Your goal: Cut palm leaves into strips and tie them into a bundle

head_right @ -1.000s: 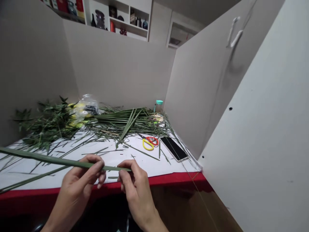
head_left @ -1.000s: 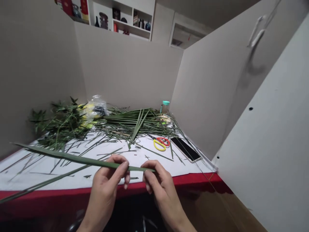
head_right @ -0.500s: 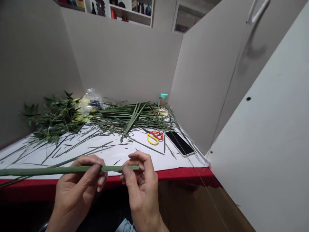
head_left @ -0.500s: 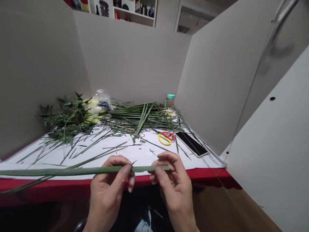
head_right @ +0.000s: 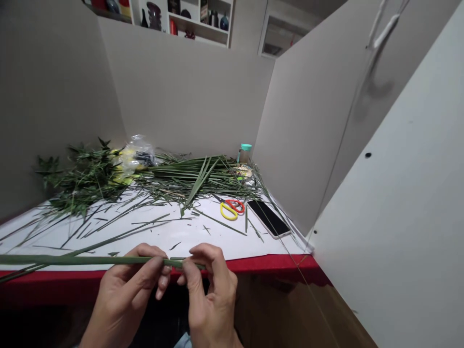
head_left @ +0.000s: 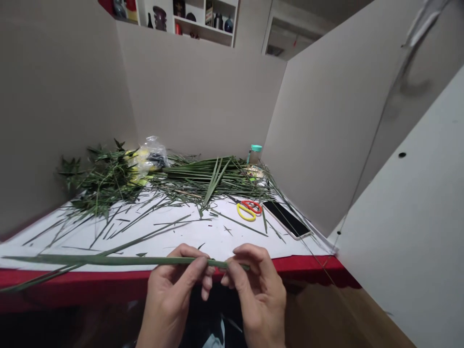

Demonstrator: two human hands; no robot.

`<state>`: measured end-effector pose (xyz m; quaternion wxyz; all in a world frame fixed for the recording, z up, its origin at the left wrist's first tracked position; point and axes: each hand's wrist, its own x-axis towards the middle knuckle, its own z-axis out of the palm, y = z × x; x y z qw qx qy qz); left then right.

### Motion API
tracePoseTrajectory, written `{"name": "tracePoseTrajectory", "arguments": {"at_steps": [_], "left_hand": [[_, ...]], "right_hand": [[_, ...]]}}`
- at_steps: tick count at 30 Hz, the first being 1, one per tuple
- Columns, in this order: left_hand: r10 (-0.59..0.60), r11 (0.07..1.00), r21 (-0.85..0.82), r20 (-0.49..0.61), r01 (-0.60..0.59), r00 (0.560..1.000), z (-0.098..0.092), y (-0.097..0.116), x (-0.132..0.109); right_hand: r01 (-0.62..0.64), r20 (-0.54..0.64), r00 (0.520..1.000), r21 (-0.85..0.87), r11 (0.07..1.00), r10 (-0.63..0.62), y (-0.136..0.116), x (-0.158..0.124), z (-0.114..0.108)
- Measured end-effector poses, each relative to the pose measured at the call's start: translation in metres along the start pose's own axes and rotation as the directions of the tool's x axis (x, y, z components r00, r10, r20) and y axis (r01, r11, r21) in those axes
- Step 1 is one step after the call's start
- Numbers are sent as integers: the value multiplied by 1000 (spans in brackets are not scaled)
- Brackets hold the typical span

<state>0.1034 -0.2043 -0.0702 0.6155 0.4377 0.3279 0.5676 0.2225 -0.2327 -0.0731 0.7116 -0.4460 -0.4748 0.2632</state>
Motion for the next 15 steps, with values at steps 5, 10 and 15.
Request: {"name": "tracePoseTrajectory", "arguments": {"at_steps": [5,10,15], "left_hand": [[-93,994,53,51,90,994,-12,-14,9],[-36,995,96,-26,39,999,-14,-16,23],[10,1000,28,-84,-8,996,-11,-7,32]], "right_hand": [[-97,119,988,-26,995,99,18,1,-8],[264,394,919,-642,720,14,21,59,-28],[321,385,919,-861,395,91,41,149,-41]]}}
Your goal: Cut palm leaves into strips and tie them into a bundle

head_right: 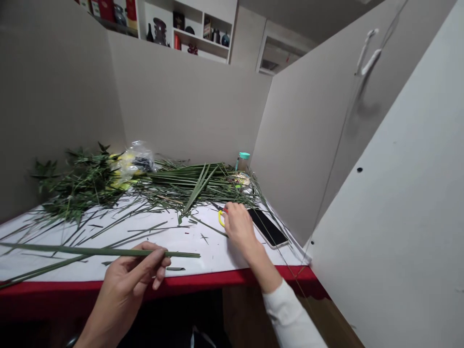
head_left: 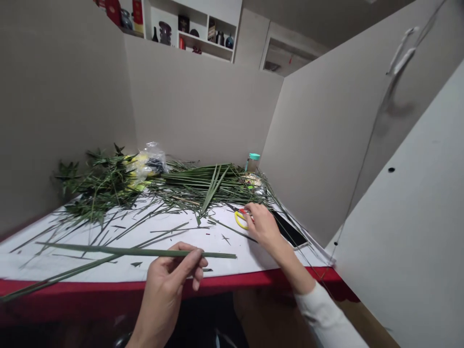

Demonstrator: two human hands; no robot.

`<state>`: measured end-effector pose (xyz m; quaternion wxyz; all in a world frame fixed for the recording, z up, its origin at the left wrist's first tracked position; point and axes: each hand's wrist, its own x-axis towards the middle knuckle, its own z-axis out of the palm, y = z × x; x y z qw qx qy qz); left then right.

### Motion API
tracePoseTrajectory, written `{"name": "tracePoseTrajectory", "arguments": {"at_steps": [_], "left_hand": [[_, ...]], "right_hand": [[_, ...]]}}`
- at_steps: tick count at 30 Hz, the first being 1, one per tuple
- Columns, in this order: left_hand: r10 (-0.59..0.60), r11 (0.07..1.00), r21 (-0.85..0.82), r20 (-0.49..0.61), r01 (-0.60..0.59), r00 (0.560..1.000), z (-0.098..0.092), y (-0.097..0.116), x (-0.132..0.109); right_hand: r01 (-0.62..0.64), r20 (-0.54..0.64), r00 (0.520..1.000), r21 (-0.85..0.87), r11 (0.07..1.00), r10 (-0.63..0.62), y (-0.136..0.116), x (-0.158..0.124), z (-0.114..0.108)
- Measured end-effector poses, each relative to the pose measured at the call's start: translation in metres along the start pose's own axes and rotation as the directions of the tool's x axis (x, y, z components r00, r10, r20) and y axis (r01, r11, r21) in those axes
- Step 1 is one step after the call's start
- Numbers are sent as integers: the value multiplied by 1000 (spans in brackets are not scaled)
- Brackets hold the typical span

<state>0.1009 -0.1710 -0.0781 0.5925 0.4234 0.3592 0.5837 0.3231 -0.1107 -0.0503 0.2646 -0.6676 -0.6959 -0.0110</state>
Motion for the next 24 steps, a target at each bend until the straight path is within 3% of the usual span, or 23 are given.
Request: {"name": "tracePoseTrajectory", "arguments": {"at_steps": [3,9,17,24], "left_hand": [[-11,999,-49,-9,11,1000,0,4,4],[-35,997,-71,6,36,999,-1,5,22],[-16,995,-99,-45,12,999,8,6,48],[-7,996,-94,-123,-4,992,19,5,71]], "right_hand": [[-16,107,994,-181,983,36,16,26,18],[21,205,977,-344,939,53,20,40,45],[64,244,970,-289,955,9,38,51,20],[202,407,904,-136,970,-132,45,36,-1]]}}
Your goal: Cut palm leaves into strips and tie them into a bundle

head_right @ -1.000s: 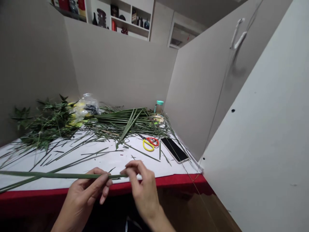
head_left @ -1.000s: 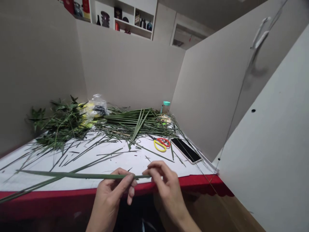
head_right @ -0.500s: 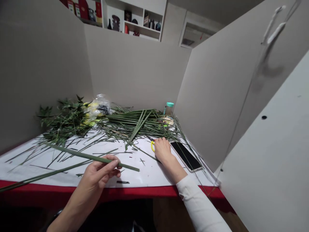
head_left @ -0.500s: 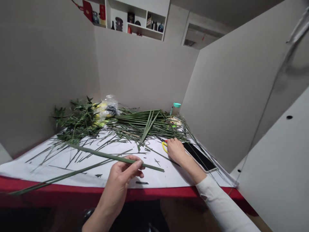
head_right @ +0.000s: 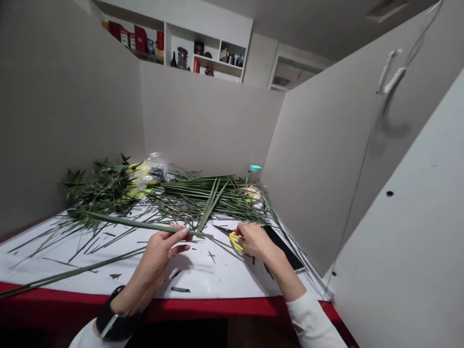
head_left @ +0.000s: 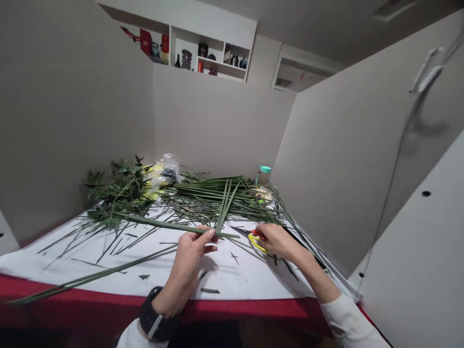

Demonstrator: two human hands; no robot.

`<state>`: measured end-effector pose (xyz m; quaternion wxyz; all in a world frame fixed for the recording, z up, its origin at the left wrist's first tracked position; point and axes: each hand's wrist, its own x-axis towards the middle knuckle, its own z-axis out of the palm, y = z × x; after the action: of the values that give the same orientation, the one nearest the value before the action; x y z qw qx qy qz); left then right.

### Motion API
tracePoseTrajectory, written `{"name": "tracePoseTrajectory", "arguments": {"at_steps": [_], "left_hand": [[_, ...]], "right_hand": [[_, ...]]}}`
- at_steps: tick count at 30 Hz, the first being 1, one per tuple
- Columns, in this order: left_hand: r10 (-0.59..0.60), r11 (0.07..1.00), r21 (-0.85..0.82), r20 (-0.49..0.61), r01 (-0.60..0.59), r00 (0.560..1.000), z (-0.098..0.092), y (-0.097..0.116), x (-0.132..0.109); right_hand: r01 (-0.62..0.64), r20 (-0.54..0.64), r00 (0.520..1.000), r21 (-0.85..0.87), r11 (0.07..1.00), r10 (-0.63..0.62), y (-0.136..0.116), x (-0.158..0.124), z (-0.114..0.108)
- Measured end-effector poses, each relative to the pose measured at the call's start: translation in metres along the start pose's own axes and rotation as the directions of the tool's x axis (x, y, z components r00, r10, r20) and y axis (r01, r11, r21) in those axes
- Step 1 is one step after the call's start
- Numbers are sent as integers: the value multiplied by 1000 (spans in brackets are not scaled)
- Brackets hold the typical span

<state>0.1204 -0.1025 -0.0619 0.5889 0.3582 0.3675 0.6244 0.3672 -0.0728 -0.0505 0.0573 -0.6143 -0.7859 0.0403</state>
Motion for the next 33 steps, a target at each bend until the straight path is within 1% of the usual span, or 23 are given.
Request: {"name": "tracePoseTrajectory", "arguments": {"at_steps": [3,5,7,10,12,14,16,19,22,24,27,30,32,33], "left_hand": [[-2,1000,-9,-16,2,1000,2,3,3],[8,1000,-28,-45,-10,999,2,7,4],[29,998,-58,-92,-34,995,2,11,5],[58,991,-108,-158,-76,986,6,14,7],[68,988,-126,-159,-89,985,13,15,10],[69,988,-125,-139,-86,988,21,14,15],[55,991,-111,-133,-70,990,27,13,22],[12,996,-90,-164,-27,986,29,9,34],[-23,997,-83,-201,6,979,25,5,43],[-27,997,-83,-219,9,975,22,4,48],[-14,996,-85,-244,-7,970,20,10,56],[25,995,-88,-259,-49,965,21,24,67],[66,991,-97,-250,-93,966,22,34,70],[84,988,-106,-239,-112,967,22,38,68]], "right_hand": [[87,-28,996,116,989,-85,5,-14,-7],[137,-89,989,221,966,-120,7,-23,-10],[178,-176,976,329,927,-125,5,-28,-9],[214,-332,941,447,868,-61,-6,-23,-1],[215,-416,909,486,847,8,-14,-12,3],[194,-459,886,503,842,70,-19,2,5],[152,-454,884,505,850,112,-20,15,3],[72,-382,914,487,871,138,-20,28,-2],[2,-282,949,446,895,138,-20,30,-4],[-38,-250,956,423,905,157,-20,29,-4],[-104,-276,930,439,892,244,-13,28,-5],[-143,-341,867,527,838,363,-3,28,-14],[-114,-368,834,615,780,411,-4,24,-21],[-80,-372,829,661,746,419,-9,20,-22]]}}
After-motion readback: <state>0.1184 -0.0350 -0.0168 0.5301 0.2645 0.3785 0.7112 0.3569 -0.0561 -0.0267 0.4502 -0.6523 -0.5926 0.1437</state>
